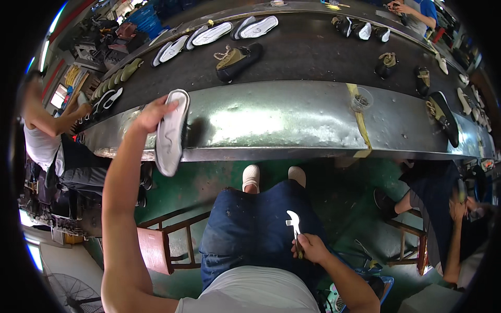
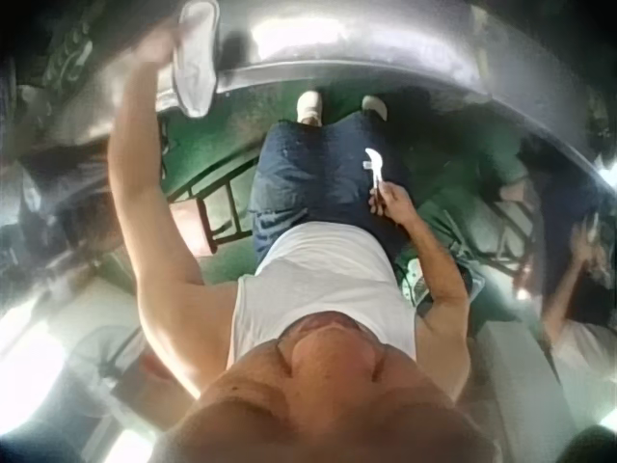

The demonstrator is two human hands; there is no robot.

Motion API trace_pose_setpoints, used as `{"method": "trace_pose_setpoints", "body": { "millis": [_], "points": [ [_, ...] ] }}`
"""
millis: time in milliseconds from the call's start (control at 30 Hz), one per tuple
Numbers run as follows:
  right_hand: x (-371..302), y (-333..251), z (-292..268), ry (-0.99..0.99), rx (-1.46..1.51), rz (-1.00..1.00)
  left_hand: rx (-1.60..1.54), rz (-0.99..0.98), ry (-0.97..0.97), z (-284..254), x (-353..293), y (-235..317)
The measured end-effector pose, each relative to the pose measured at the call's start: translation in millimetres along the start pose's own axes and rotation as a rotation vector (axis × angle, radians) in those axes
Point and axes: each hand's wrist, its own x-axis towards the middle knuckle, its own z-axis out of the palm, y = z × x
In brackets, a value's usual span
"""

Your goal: Using a lasting tool to pull and secure shoe uppers over a last on an assembly line.

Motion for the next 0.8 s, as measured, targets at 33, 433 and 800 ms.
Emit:
{"method": "trace_pose_setpoints", "body": {
  "millis": [33,433,800],
  "points": [
    [-3,7,-1,0.023,0.02,-0.019,-0.063,0.0,-0.016,27,-23,-1],
    [5,-64,-5,0.484,-0.418,-0.417,0.117,0.168,-0.282,340,-202,-151],
    [-1,-91,0,0.135,-0.311,-0.37,0.526,0.792,-0.175,301,-233,-186]
  ]
}}
